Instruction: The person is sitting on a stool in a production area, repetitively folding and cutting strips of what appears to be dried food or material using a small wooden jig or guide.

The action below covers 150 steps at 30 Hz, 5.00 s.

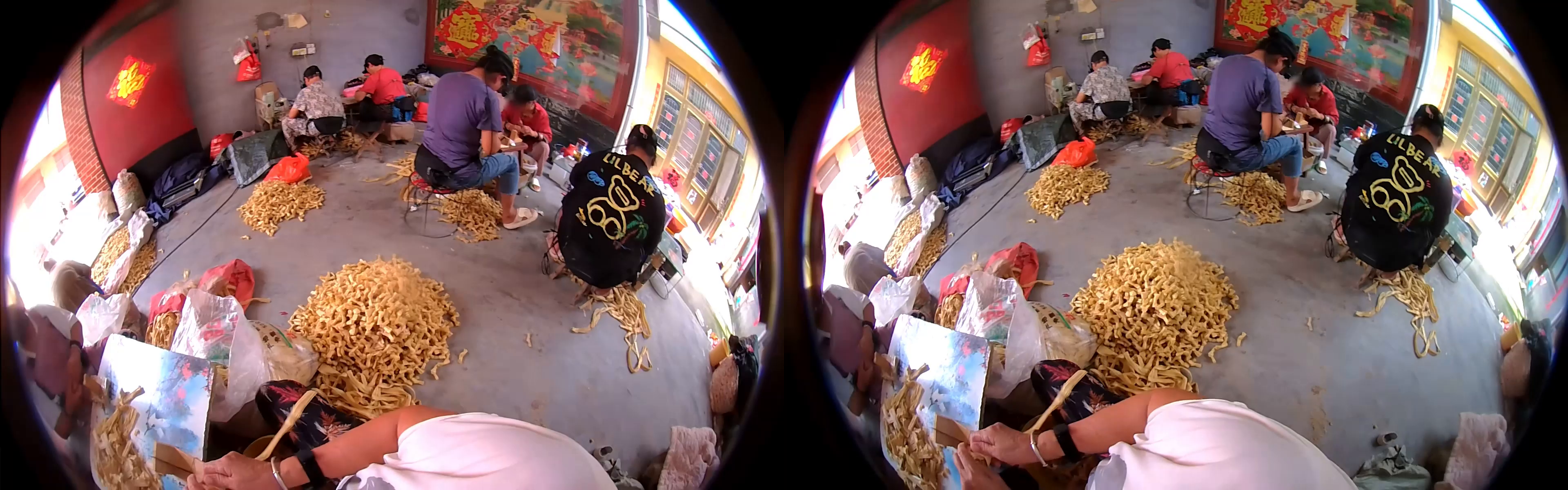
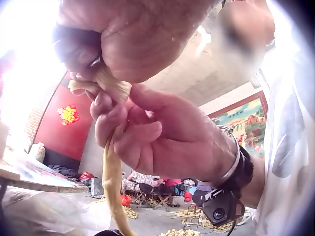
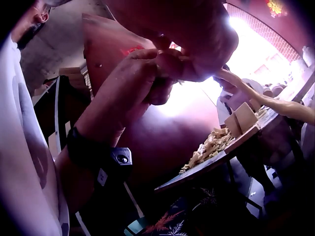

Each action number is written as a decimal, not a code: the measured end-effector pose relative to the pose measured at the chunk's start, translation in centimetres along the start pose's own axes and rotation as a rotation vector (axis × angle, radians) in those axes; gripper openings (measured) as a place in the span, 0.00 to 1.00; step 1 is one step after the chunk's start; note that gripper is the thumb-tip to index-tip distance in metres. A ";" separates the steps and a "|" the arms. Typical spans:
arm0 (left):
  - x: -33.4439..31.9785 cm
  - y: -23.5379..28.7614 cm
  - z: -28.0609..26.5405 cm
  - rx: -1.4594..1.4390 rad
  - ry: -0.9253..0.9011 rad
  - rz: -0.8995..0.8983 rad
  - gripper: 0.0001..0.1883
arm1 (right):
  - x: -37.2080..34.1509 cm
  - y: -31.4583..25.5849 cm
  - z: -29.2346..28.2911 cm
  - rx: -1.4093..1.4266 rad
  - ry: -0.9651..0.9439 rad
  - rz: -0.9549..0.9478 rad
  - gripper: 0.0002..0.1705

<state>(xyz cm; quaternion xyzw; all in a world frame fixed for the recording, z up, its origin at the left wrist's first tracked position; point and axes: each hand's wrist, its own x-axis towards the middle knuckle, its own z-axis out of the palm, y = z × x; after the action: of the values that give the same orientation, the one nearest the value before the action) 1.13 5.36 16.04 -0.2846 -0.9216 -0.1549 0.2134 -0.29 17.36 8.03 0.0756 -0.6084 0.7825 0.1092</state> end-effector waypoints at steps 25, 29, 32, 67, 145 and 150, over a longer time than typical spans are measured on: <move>-4.3 0.3 1.8 -0.836 0.138 -0.406 0.09 | -2.4 -0.8 0.2 -0.351 -0.052 -0.155 0.16; -4.2 -3.0 1.6 -0.755 0.087 -0.361 0.08 | -3.4 -2.7 -1.1 -0.746 -0.115 -0.103 0.17; -4.3 -4.5 3.7 -1.271 -0.017 -0.727 0.06 | -3.5 -1.4 -1.7 -0.573 -0.115 -0.193 0.14; -7.4 -2.4 6.0 -1.560 -0.203 -0.837 0.07 | -2.3 1.2 -2.8 -0.117 -0.270 0.269 0.13; -9.4 -5.5 11.6 -1.239 -0.519 -0.903 0.12 | -6.2 0.6 -1.5 -0.681 -0.272 -0.366 0.07; -8.1 -3.6 7.8 -0.418 -0.424 -0.085 0.08 | -6.0 2.0 -2.5 -0.584 -0.066 -0.278 0.11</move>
<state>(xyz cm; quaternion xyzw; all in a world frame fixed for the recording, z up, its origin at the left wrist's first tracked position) 2.66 1.96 4.79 -0.3097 -0.9049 -0.2870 -0.0538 5.03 18.86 4.01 0.1485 -0.7943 0.5495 0.2123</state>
